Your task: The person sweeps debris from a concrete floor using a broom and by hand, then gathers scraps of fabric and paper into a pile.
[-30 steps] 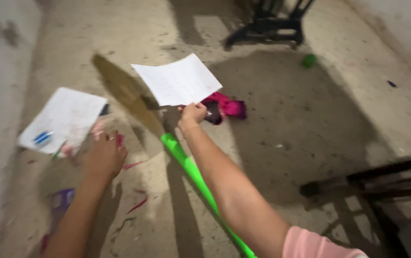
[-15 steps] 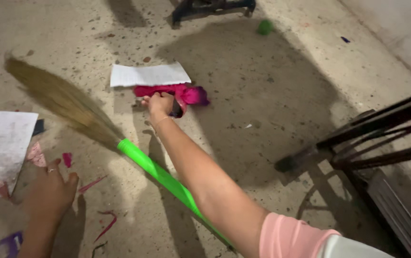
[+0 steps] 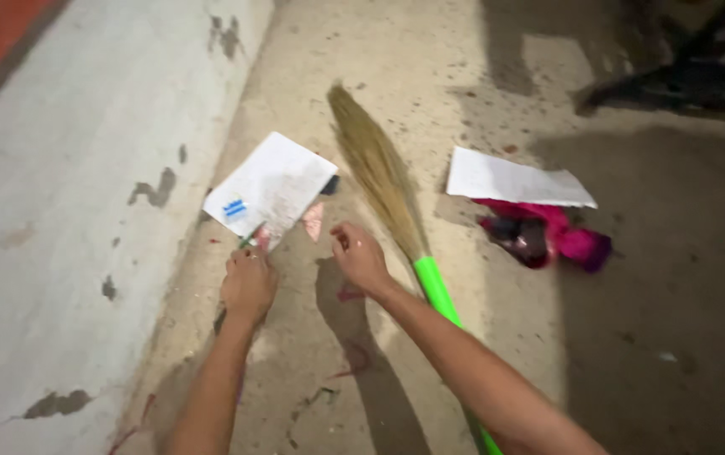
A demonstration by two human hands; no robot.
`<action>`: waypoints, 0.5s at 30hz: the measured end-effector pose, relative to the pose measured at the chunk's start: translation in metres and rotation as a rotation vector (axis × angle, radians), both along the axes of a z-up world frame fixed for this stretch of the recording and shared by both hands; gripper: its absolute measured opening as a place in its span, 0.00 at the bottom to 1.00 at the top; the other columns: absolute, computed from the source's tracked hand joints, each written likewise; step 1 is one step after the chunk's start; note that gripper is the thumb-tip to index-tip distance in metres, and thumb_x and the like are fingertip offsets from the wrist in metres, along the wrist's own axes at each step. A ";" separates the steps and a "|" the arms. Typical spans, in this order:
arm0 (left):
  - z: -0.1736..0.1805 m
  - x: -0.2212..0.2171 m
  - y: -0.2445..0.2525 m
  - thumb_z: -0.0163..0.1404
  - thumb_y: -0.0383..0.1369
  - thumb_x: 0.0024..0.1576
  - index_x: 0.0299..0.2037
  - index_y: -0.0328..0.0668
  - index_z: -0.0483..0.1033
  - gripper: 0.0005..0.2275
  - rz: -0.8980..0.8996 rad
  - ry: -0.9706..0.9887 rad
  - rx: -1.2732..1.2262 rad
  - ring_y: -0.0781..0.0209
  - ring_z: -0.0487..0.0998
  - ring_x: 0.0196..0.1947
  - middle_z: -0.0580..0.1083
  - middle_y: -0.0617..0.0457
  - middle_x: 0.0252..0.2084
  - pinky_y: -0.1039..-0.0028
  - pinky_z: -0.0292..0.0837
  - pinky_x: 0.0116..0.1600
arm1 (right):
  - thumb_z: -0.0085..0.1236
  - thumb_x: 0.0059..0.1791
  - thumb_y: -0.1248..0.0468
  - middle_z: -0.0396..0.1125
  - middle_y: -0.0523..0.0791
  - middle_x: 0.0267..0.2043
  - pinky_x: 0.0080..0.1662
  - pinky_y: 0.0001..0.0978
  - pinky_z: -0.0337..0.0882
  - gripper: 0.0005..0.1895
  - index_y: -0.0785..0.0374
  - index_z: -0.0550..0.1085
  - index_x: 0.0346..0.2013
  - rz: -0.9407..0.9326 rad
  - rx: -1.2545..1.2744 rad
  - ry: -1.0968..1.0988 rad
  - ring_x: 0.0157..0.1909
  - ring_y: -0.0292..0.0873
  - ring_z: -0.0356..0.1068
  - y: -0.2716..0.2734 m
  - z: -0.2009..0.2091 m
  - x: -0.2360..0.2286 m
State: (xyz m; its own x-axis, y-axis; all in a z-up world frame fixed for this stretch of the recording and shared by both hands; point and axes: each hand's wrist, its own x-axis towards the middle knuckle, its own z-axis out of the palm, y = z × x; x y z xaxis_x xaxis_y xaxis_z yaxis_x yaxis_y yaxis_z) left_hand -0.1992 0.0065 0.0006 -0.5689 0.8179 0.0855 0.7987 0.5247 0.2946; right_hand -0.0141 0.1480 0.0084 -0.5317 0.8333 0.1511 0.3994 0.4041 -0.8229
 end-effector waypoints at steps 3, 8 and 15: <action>-0.005 -0.025 -0.003 0.56 0.40 0.53 0.61 0.41 0.69 0.25 -0.060 0.102 -0.014 0.42 0.68 0.61 0.68 0.43 0.62 0.56 0.70 0.59 | 0.55 0.47 0.64 0.72 0.53 0.45 0.46 0.42 0.74 0.14 0.63 0.74 0.47 0.019 0.003 0.078 0.45 0.53 0.75 0.019 -0.025 -0.034; -0.022 -0.026 0.000 0.52 0.40 0.58 0.66 0.44 0.67 0.25 -0.189 0.180 0.185 0.44 0.65 0.66 0.70 0.44 0.61 0.55 0.59 0.67 | 0.56 0.47 0.67 0.69 0.56 0.49 0.53 0.47 0.70 0.19 0.65 0.73 0.53 -0.123 0.137 0.031 0.51 0.58 0.70 0.077 -0.041 -0.077; -0.028 -0.041 0.016 0.48 0.49 0.58 0.65 0.42 0.68 0.28 -0.213 0.166 -0.004 0.41 0.59 0.69 0.67 0.44 0.65 0.50 0.41 0.71 | 0.65 0.43 0.63 0.65 0.59 0.55 0.58 0.49 0.67 0.27 0.70 0.71 0.54 -0.005 0.324 -0.048 0.57 0.63 0.65 0.147 -0.069 -0.128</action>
State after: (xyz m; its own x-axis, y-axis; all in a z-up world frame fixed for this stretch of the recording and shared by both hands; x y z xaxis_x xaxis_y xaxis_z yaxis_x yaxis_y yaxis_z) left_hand -0.2404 0.0230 -0.0271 -0.3620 0.9184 0.1597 0.9285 0.3401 0.1489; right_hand -0.1422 0.2954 -0.0608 -0.5405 0.7489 0.3834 0.4376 0.6395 -0.6321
